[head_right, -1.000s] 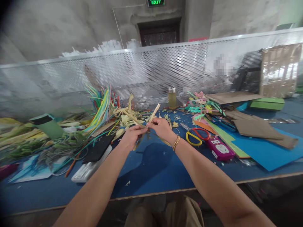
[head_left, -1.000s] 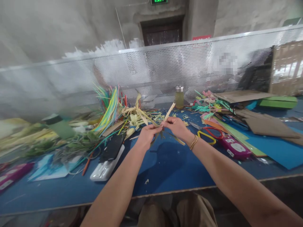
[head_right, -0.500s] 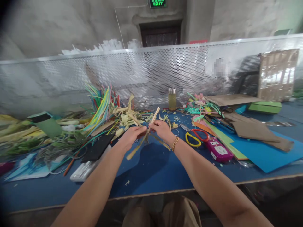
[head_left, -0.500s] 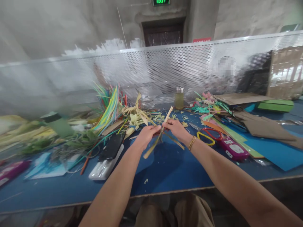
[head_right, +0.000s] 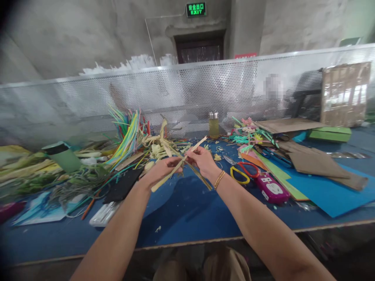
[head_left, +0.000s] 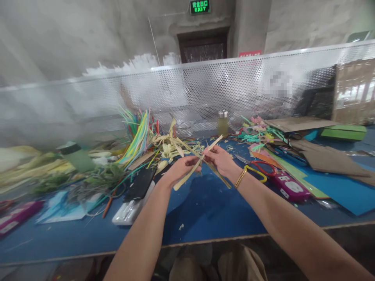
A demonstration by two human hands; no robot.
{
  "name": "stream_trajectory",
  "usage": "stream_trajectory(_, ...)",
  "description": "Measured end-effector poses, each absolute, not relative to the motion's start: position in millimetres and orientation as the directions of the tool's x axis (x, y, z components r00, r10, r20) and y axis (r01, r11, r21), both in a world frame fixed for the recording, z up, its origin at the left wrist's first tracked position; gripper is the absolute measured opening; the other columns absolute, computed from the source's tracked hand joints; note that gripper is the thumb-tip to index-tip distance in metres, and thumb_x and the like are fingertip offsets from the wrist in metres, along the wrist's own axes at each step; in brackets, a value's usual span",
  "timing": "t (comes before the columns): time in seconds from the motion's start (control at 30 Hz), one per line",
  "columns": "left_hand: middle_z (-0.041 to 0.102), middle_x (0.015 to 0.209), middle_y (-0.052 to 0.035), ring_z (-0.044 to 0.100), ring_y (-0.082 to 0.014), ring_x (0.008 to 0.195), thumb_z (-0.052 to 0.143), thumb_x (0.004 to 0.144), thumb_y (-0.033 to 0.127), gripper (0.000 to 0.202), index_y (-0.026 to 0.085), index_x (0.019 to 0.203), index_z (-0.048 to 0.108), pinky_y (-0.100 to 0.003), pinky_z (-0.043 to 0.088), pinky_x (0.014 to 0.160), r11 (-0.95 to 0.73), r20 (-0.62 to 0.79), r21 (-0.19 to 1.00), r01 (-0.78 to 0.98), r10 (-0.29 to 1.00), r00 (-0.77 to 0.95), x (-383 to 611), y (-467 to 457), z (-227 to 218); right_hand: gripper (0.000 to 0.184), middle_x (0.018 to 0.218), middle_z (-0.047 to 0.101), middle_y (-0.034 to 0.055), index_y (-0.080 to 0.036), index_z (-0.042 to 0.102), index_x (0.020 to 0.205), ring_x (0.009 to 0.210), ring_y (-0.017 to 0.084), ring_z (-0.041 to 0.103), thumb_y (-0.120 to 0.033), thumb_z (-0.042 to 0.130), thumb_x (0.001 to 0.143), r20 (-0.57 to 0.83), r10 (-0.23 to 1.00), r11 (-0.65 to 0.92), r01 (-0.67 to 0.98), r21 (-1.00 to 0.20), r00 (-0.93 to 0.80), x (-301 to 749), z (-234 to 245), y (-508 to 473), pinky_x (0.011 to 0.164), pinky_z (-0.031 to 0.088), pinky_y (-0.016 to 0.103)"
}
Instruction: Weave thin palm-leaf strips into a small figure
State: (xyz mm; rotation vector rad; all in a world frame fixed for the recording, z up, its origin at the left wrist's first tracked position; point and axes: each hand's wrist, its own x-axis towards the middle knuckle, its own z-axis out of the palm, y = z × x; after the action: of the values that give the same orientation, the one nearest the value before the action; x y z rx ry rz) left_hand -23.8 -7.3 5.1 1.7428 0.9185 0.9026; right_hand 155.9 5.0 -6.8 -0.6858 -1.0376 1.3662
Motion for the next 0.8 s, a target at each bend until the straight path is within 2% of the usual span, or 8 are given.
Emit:
stream_trajectory(0.07,0.073,0.094,-0.0049,0.064,-0.0204,0.085,0.078,0.062,0.035,0.041,0.019,0.1,0.073,-0.03,0.049,0.077,-0.305,0.249,0.943,0.132,0.911,0.328,-16.3,-6.8,0.6,0.037,0.068,0.063,-0.004,-0.021,0.055,0.075,0.063,0.012,0.061,-0.035,0.083,0.055,0.233,0.969,0.175,-0.446,-0.878,-0.077,154.4,-5.7,3.3,0.067,0.051,0.028)
stream_trajectory(0.13,0.073,0.095,-0.0053,0.064,-0.0214,0.089,0.075,0.067,0.039,0.037,0.018,0.097,0.074,-0.032,0.048,0.082,-0.331,0.298,0.937,0.116,0.925,0.235,-12.7,-4.3,-3.5,0.037,0.065,0.06,-0.0051,-0.021,0.054,0.072,0.059,0.01,0.057,-0.035,0.084,0.055,0.287,0.958,0.251,-0.417,-0.873,-0.023,153.6,-3.8,1.5,0.062,0.048,0.026)
stream_trajectory(0.23,0.073,0.099,-0.0062,0.064,-0.0246,0.097,0.068,0.075,0.043,0.033,0.018,0.096,0.075,-0.036,0.047,0.09,-0.383,0.357,0.911,0.154,0.919,0.168,-12.5,-1.4,-5.9,0.035,0.065,0.061,-0.004,-0.021,0.056,0.072,0.057,0.009,0.054,-0.036,0.083,0.056,0.365,0.931,0.34,-0.332,-0.88,-0.015,151.5,-1.1,-2.5,0.058,0.045,0.025)
stream_trajectory(0.3,0.073,0.103,-0.0057,0.062,-0.0256,0.103,0.066,0.078,0.043,0.032,0.02,0.099,0.074,-0.037,0.045,0.094,-0.41,0.388,0.893,0.186,0.91,0.144,-12.9,-1.0,-5.9,0.033,0.066,0.062,-0.0033,-0.021,0.058,0.073,0.06,0.01,0.056,-0.036,0.083,0.056,0.378,0.924,0.343,-0.316,-0.885,-0.057,148.7,-0.8,-5.5,0.06,0.047,0.025)
stream_trajectory(0.43,0.071,0.11,-0.0045,0.06,-0.024,0.11,0.063,0.08,0.04,0.031,0.022,0.103,0.072,-0.037,0.041,0.101,-0.457,0.435,0.873,0.172,0.888,0.15,-11.4,-1.1,-7.1,0.034,0.065,0.062,-0.0034,-0.02,0.06,0.073,0.062,0.011,0.058,-0.037,0.083,0.055,0.283,0.956,0.234,-0.384,-0.893,-0.076,143.6,-2.9,-8.9,0.063,0.048,0.026)
stream_trajectory(0.6,0.071,0.101,-0.0054,0.062,-0.0224,0.101,0.06,0.082,0.036,0.025,0.019,0.096,0.073,-0.035,0.043,0.095,-0.533,0.498,0.823,0.198,0.843,0.202,-10.5,-3.0,-2.5,0.033,0.063,0.061,-0.0021,-0.019,0.062,0.073,0.062,0.013,0.059,-0.036,0.084,0.055,0.128,0.983,0.054,-0.462,-0.885,-0.13,144.5,-3.2,-9.4,0.061,0.051,0.029)
stream_trajectory(0.73,0.07,0.088,-0.0052,0.062,-0.0215,0.088,0.059,0.082,0.034,0.022,0.018,0.08,0.074,-0.033,0.046,0.085,-0.604,0.561,0.732,0.314,0.797,0.226,-11.5,-5.6,1.8,0.028,0.064,0.063,0.0006,-0.018,0.065,0.074,0.061,0.015,0.06,-0.035,0.081,0.059,0.076,0.988,0.025,-0.345,-0.938,-0.136,147.1,-5.1,-7.5,0.058,0.051,0.03)
stream_trajectory(0.8,0.07,0.08,-0.0043,0.061,-0.021,0.082,0.058,0.082,0.034,0.024,0.018,0.073,0.073,-0.032,0.046,0.08,-0.6,0.557,0.701,0.386,0.798,0.23,-11.3,-4.7,-0.9,0.02,0.063,0.062,0.001,-0.018,0.063,0.072,0.058,0.015,0.059,-0.034,0.075,0.066,0.13,0.988,0.112,-0.186,-0.976,-0.089,146.9,-8.4,-6.7,0.057,0.05,0.031)
